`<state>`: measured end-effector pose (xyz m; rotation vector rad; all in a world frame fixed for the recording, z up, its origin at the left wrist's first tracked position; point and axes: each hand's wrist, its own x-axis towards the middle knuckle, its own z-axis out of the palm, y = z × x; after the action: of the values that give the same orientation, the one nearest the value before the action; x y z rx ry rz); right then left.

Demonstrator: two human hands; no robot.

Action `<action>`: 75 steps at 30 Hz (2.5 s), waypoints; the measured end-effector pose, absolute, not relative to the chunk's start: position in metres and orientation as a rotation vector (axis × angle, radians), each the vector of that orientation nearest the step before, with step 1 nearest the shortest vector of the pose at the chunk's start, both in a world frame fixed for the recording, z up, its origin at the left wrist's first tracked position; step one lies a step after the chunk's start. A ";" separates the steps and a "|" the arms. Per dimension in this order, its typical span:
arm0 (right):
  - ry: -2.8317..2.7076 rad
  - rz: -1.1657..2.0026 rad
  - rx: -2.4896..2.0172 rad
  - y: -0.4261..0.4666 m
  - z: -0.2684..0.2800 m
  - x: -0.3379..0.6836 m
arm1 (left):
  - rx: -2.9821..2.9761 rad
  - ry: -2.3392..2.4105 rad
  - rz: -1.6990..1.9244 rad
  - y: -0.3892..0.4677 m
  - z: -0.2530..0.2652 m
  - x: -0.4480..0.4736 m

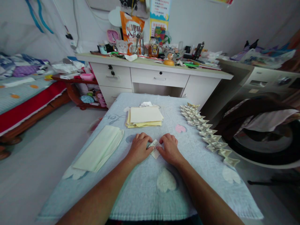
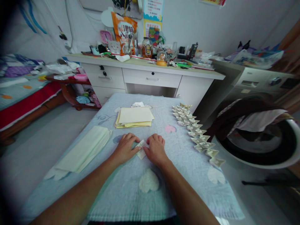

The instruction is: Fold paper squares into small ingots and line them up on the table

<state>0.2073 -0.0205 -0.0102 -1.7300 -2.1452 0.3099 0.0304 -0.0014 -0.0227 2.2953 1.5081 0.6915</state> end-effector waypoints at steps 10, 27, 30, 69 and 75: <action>-2.004 0.647 -1.365 -0.021 -0.004 0.214 | 2.004 1.217 0.787 -0.003 -0.012 0.032; -1.424 1.370 -1.086 -0.015 -0.009 0.225 | 1.655 1.102 0.804 -0.004 -0.005 0.026; -1.416 1.374 -1.078 -0.016 -0.007 0.224 | 1.682 1.104 0.836 -0.004 -0.004 0.027; -1.540 1.454 -0.982 -0.022 -0.001 0.215 | 1.561 0.967 0.848 -0.008 -0.006 0.034; -1.554 1.430 -1.016 -0.018 -0.006 0.221 | 1.539 1.004 0.872 -0.007 -0.005 0.033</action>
<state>0.2210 -0.0181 -0.0057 -1.0159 -1.5542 1.4296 0.0326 -0.0069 -0.0047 1.5387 1.0036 0.8717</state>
